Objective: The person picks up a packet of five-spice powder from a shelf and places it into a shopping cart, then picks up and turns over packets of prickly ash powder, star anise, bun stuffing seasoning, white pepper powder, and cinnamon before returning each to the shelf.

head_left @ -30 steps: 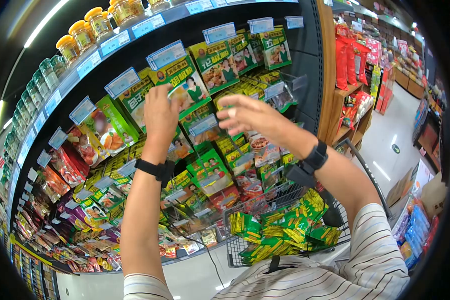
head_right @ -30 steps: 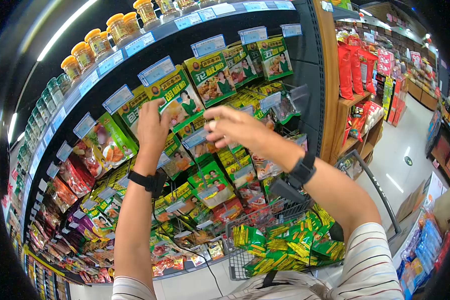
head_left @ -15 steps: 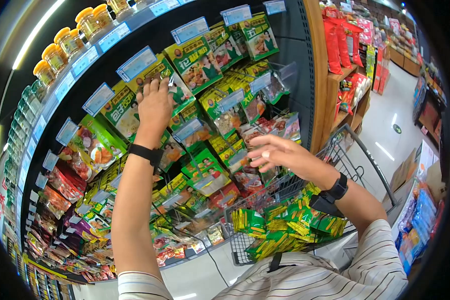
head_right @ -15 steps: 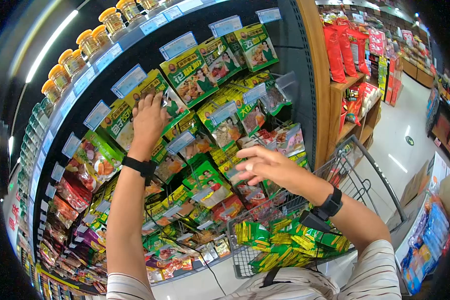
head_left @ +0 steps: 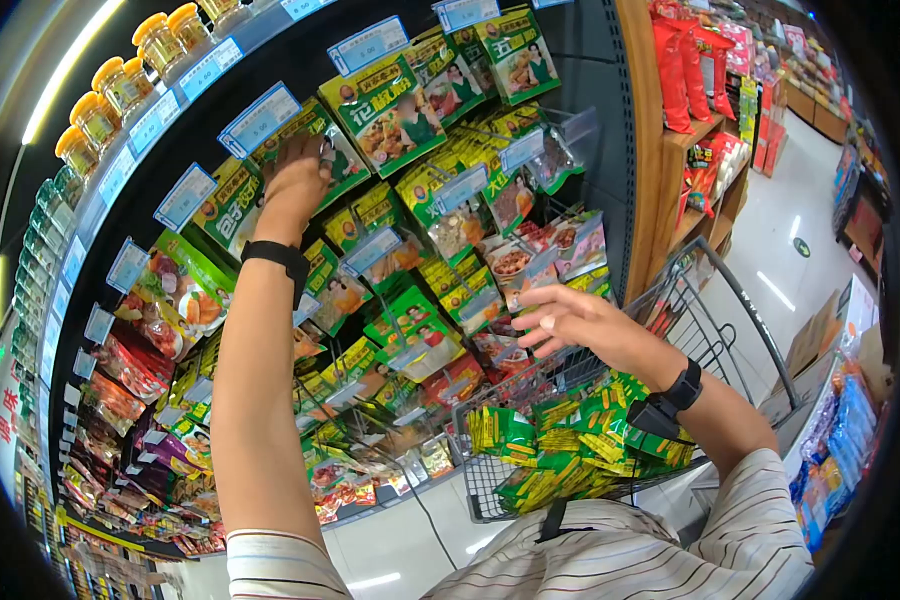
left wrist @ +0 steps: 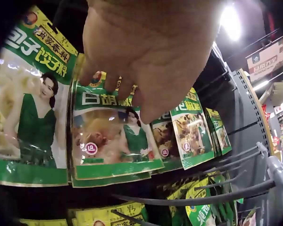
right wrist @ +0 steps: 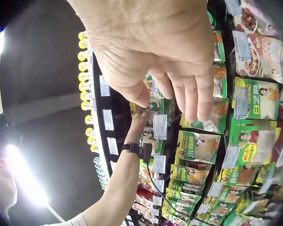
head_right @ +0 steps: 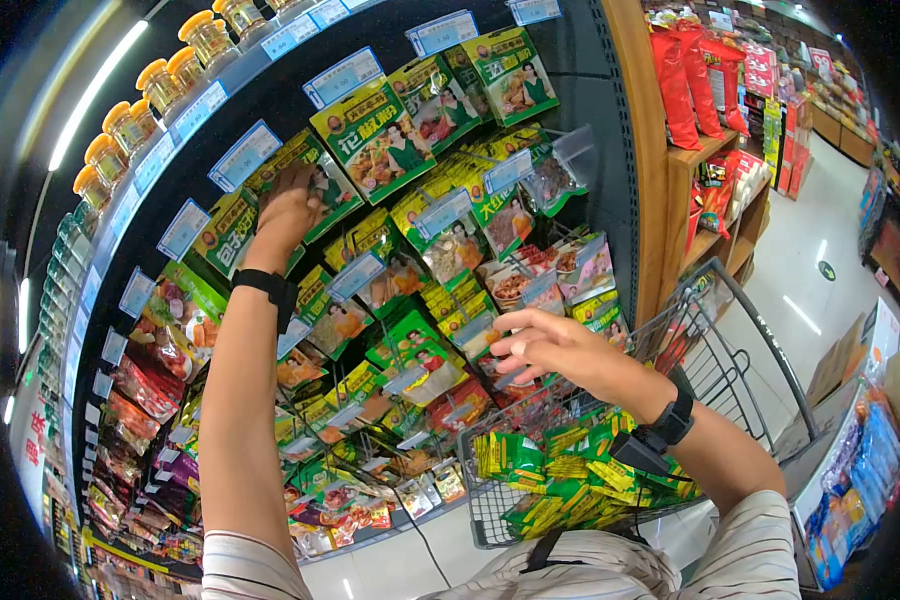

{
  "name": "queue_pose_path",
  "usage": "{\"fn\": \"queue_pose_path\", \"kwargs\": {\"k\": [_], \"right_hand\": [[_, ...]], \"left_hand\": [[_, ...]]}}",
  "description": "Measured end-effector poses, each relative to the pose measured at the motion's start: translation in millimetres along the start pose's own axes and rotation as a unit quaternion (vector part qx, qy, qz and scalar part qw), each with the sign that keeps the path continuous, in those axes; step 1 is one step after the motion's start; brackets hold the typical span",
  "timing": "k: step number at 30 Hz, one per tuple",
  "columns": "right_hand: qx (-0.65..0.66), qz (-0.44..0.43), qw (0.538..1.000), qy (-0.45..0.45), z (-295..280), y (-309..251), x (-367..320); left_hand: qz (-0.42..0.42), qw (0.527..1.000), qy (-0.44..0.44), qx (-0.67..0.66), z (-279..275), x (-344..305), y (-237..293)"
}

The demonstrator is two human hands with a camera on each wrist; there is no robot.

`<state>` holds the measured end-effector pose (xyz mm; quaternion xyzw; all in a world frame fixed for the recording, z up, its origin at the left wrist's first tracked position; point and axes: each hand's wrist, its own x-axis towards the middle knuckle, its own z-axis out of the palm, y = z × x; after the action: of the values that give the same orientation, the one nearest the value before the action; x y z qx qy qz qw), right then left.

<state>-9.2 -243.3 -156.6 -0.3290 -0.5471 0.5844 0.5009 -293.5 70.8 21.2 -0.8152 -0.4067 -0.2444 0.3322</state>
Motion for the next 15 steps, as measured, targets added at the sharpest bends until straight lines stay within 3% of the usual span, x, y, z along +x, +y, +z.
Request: {"fn": "queue_pose_path", "kwargs": {"k": [6,9,12,15], "right_hand": [[0.013,0.013,1.000,-0.009,7,9,-1],[0.024,0.019,0.999,-0.008,10,14,-4],[0.027,0.034,0.999,-0.009,12,16,-7],[0.032,0.043,0.999,-0.013,14,21,-10]], "left_hand": [[-0.025,0.999,-0.017,-0.027,-20,-5,14],[-0.006,0.999,0.052,-0.002,-27,-8,16],[-0.004,0.997,0.062,0.041,-32,-7,16],[-0.015,0.999,0.007,0.043,-32,-6,18]]}}
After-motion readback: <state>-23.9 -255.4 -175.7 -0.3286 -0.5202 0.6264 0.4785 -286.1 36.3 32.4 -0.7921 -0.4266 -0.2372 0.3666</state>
